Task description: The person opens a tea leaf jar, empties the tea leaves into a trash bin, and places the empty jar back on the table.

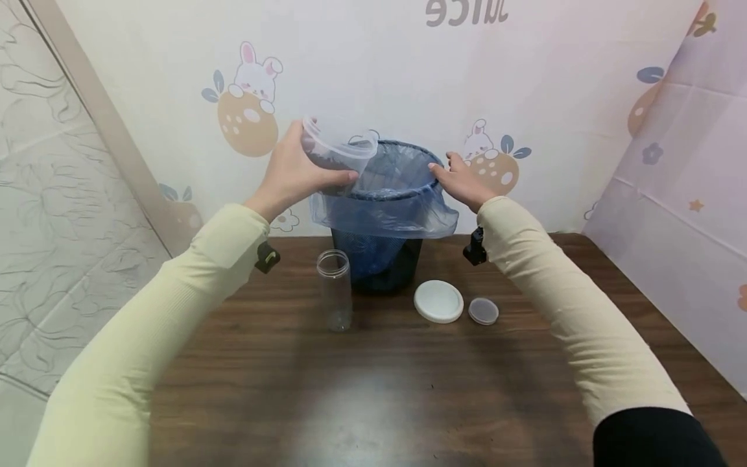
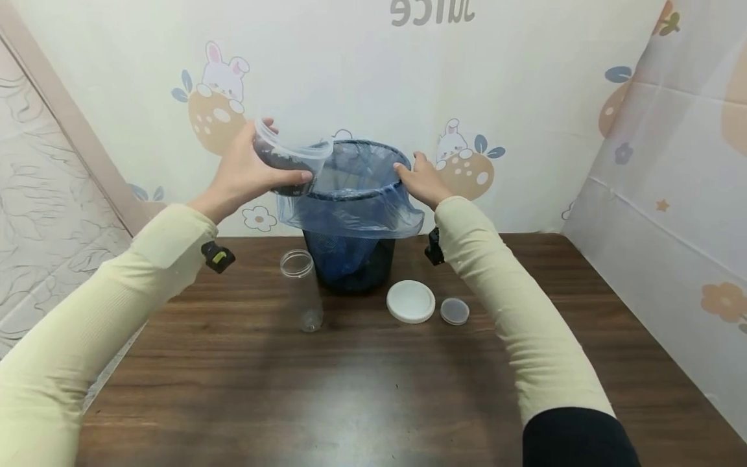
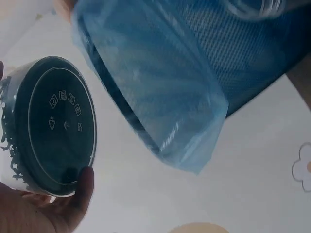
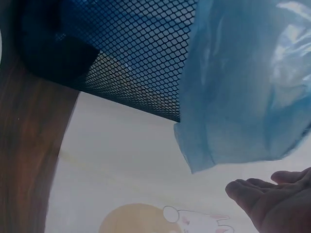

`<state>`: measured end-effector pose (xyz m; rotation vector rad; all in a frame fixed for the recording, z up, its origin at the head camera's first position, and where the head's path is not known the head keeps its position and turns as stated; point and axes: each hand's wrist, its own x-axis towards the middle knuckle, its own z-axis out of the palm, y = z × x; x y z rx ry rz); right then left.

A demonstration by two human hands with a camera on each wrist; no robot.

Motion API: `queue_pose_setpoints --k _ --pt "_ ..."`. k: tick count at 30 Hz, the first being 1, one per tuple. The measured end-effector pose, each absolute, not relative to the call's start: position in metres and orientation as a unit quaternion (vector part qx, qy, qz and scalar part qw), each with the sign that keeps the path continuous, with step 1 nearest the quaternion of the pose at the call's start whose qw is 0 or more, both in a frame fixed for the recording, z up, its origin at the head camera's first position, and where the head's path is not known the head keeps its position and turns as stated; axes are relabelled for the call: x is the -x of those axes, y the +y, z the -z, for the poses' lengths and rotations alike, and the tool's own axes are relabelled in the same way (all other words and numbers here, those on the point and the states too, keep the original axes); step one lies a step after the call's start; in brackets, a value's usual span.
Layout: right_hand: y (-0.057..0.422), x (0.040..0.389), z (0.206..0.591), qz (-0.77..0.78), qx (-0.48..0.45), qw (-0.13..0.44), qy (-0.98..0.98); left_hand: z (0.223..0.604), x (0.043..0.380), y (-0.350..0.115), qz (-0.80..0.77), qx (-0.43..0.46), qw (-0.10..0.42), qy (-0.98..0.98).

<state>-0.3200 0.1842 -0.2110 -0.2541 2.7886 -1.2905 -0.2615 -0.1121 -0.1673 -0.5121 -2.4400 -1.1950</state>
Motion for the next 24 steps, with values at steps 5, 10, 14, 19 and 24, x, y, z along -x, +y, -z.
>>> queue_pose_setpoints --k 5,10,14,19,24 --pt "0.178 0.33 0.212 0.437 0.064 0.018 0.897 0.162 0.282 -0.11 0.405 0.19 0.19 -0.874" --pt "0.171 0.334 0.216 0.458 0.048 0.027 0.887 0.162 0.299 -0.108 0.377 0.199 0.2 -0.882" --pt "0.169 0.332 0.218 0.466 0.046 0.019 0.883 0.163 0.306 -0.105 0.353 0.208 0.205 -0.889" --pt "0.167 0.329 0.218 0.482 0.042 0.002 0.875 0.163 0.309 -0.1 0.317 0.21 0.199 -0.903" --pt "0.167 0.328 0.219 0.492 0.039 -0.007 0.87 0.164 0.31 -0.095 0.291 0.206 0.181 -0.917"
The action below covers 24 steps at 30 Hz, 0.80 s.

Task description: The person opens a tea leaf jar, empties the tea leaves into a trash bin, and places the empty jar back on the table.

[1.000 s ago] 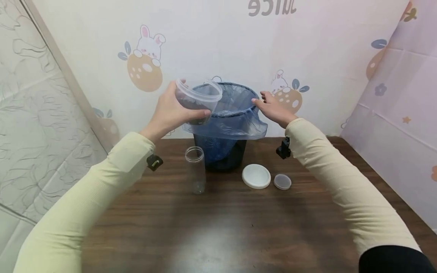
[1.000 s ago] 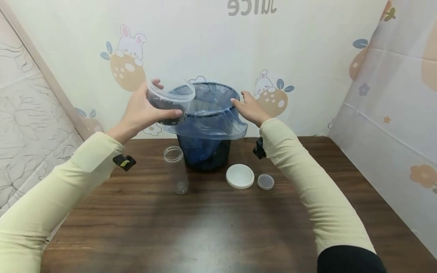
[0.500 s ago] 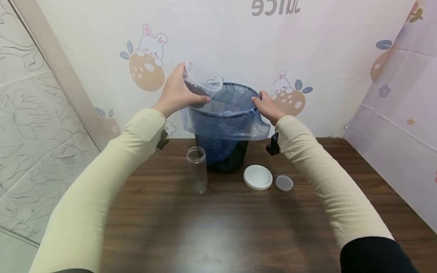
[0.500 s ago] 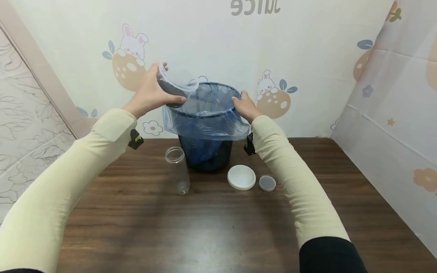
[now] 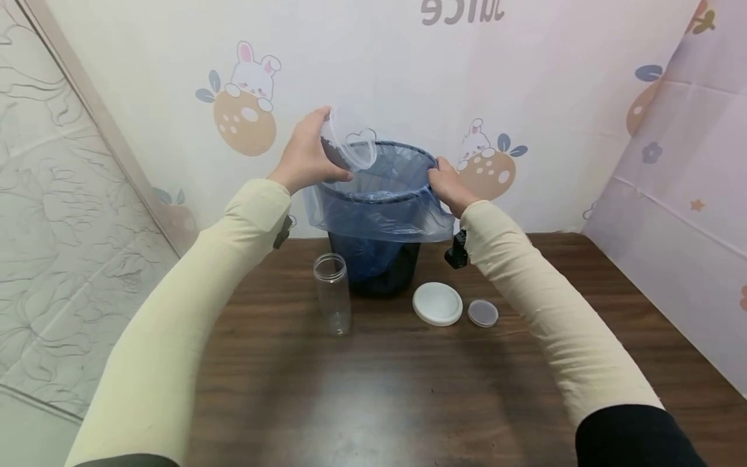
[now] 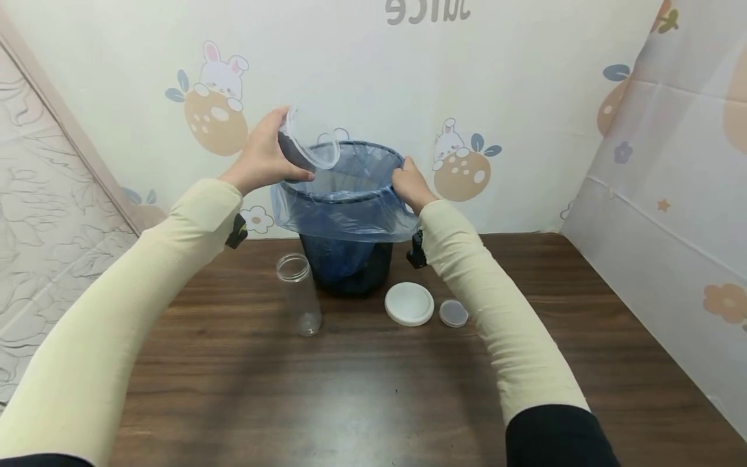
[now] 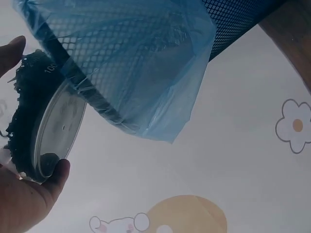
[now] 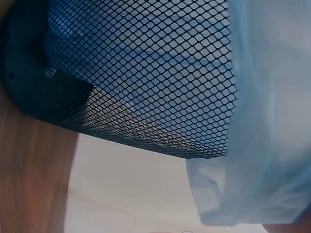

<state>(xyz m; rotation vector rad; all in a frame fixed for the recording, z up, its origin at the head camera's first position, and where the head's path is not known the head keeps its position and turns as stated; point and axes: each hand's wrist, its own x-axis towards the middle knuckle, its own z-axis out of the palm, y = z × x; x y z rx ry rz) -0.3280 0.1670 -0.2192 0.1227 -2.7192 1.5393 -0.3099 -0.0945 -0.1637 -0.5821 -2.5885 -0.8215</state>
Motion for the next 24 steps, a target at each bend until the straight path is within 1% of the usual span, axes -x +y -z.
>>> queue_pose_setpoints --k 13,19,24 --pt "0.168 0.327 0.222 -0.493 -0.053 0.011 -0.868 0.166 0.316 -0.084 0.226 0.265 0.19 -0.918" --pt "0.167 0.326 0.222 -0.495 -0.057 0.002 -0.867 0.167 0.316 -0.081 0.199 0.279 0.19 -0.92" --pt "0.166 0.325 0.223 -0.497 -0.06 0.006 -0.866 0.169 0.316 -0.079 0.159 0.282 0.195 -0.926"
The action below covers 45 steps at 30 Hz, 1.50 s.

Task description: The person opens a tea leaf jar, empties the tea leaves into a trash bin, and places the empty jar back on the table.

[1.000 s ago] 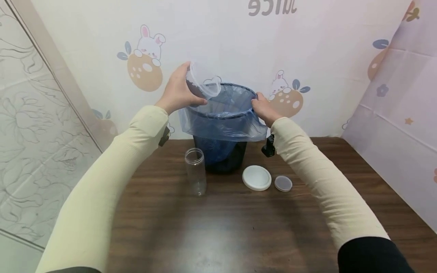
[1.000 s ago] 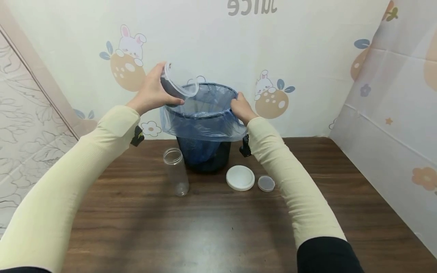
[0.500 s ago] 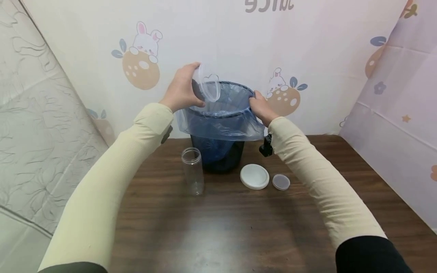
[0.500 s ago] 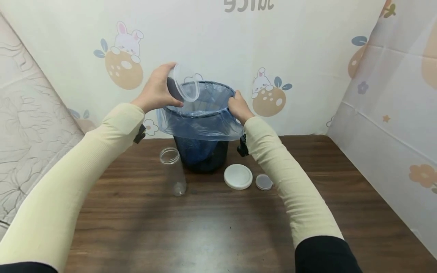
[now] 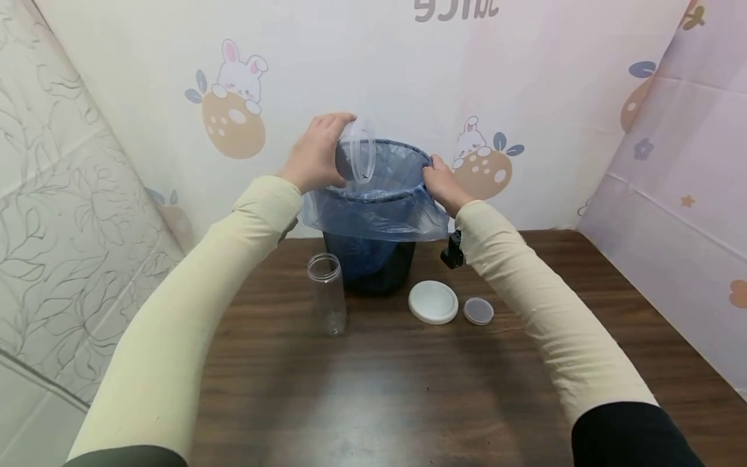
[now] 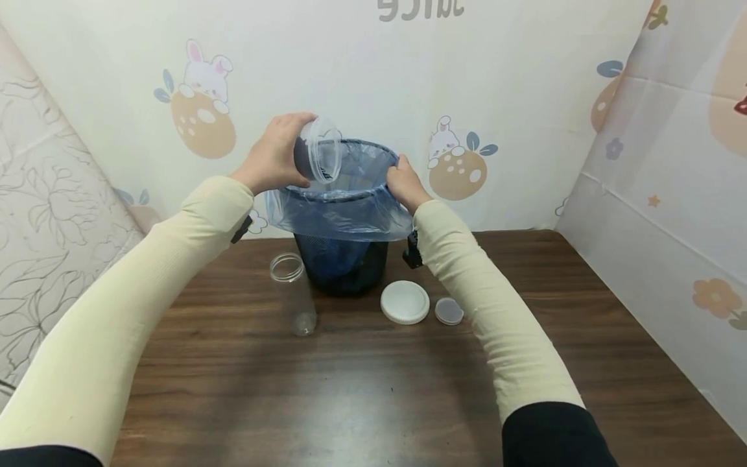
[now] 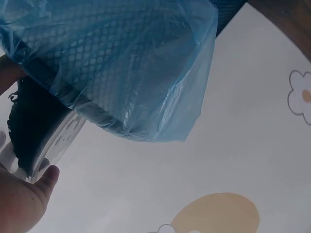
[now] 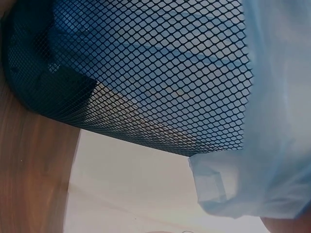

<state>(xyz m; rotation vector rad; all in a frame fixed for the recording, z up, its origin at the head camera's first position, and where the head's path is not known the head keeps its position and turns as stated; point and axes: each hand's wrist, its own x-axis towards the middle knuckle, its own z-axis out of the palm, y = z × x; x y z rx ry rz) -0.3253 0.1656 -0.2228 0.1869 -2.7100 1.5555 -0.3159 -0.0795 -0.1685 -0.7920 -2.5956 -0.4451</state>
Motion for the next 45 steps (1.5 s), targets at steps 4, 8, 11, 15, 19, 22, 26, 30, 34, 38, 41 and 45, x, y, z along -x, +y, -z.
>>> queue_pose_setpoints --k 4,8,11,15,19,22,26,30,34,38,41,45 --pt "0.1654 0.3241 0.2232 -0.497 -0.059 0.005 -0.866 0.1689 0.314 -0.0781 0.141 0.284 0.197 -0.928" --pt "0.1662 0.3233 0.2238 -0.495 -0.058 0.006 -0.867 0.1695 0.3123 -0.0768 0.129 0.286 0.2 -0.928" --pt "0.1669 0.3232 0.2243 -0.493 -0.058 0.012 -0.868 0.1701 0.3119 -0.0761 0.119 0.289 0.202 -0.928" --pt "0.1672 0.323 0.2246 -0.495 -0.061 0.019 -0.867 0.1703 0.3111 -0.0753 0.104 0.294 0.205 -0.928" --pt "0.1677 0.3236 0.2249 -0.496 -0.064 0.026 -0.866 0.1704 0.3133 -0.0743 0.091 0.298 0.209 -0.927" --pt "0.1687 0.3232 0.2255 -0.494 -0.064 0.024 -0.867 0.1718 0.3158 -0.0737 0.08 0.305 0.215 -0.924" --pt "0.1665 0.3231 0.2265 -0.498 -0.067 0.014 -0.864 0.1738 0.3154 -0.0765 0.072 0.312 0.225 -0.92" --pt "0.1623 0.3249 0.2264 -0.499 -0.069 0.016 -0.863 0.1733 0.313 -0.0795 0.065 0.307 0.228 -0.922" --pt "0.1605 0.3275 0.2226 -0.497 -0.073 0.026 -0.864 0.1699 0.3137 -0.0805 0.051 0.309 0.231 -0.921" --pt "0.16 0.3284 0.2204 -0.499 -0.079 0.025 -0.862 0.1688 0.315 -0.0816 0.037 0.31 0.234 -0.921" --pt "0.1606 0.3272 0.2215 -0.5 -0.085 0.022 -0.861 0.1709 0.3159 -0.0819 0.025 0.31 0.235 -0.921" --pt "0.1621 0.3244 0.2263 -0.495 -0.082 0.018 -0.865 0.1754 0.3158 -0.0808 0.01 0.318 0.233 -0.919"
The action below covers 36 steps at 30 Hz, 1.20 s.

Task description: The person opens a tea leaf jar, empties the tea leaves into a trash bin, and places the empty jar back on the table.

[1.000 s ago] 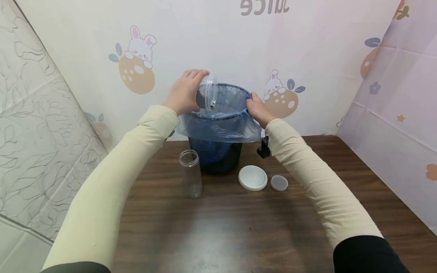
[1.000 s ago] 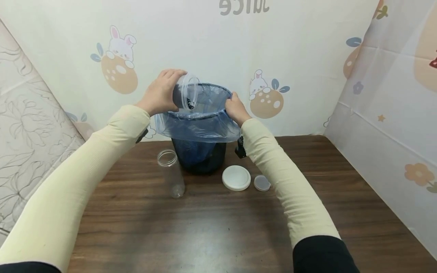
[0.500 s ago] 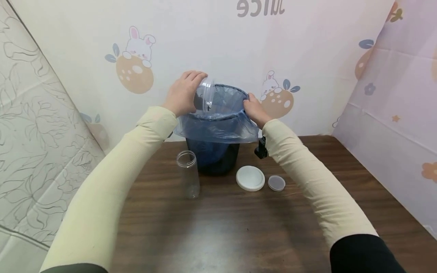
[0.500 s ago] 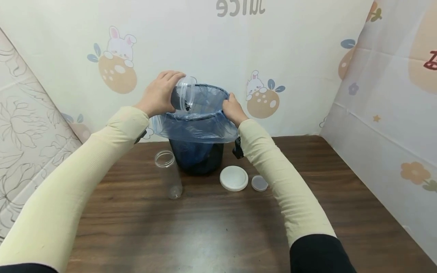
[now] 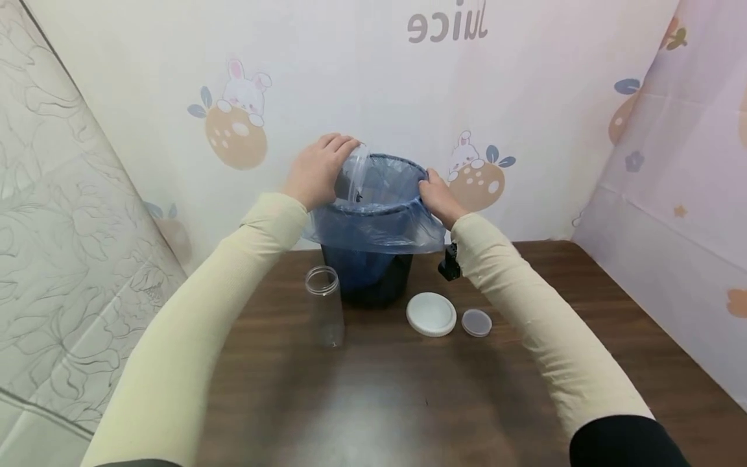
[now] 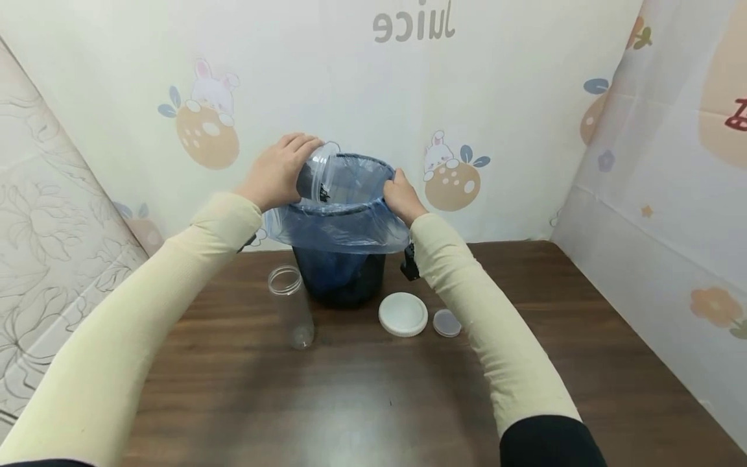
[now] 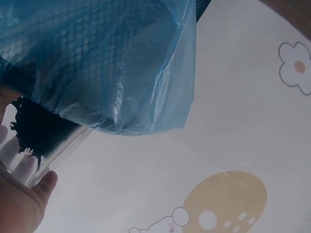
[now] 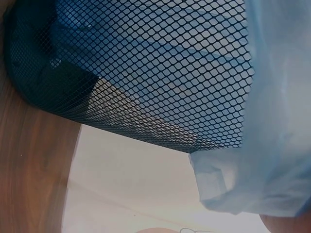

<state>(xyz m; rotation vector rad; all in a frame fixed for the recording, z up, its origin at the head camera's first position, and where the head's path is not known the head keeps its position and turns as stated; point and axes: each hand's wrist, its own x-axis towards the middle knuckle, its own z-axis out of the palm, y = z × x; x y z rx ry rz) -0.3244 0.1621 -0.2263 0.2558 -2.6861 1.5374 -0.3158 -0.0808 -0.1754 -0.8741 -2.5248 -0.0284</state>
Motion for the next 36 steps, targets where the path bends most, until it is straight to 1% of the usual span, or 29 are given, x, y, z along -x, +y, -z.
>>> queue_pose_setpoints --k 8,17,24,31,36 --pt "0.1613 0.3249 0.2291 -0.489 -0.073 0.026 -0.869 0.1774 0.3139 -0.0799 0.006 0.324 0.25 -0.912" --pt "0.1616 0.3252 0.2281 -0.481 -0.067 0.035 -0.874 0.1765 0.3125 -0.0787 -0.003 0.321 0.248 -0.914" --pt "0.1602 0.3234 0.2295 -0.485 -0.075 0.022 -0.871 0.1788 0.3114 -0.0806 -0.003 0.314 0.241 -0.918" --pt "0.1611 0.3225 0.231 -0.49 -0.089 0.028 -0.867 0.1788 0.3112 -0.08 -0.006 0.318 0.242 -0.917" --pt "0.1609 0.3245 0.2294 -0.482 -0.078 0.033 -0.872 0.1767 0.3129 -0.0789 -0.018 0.316 0.241 -0.918"
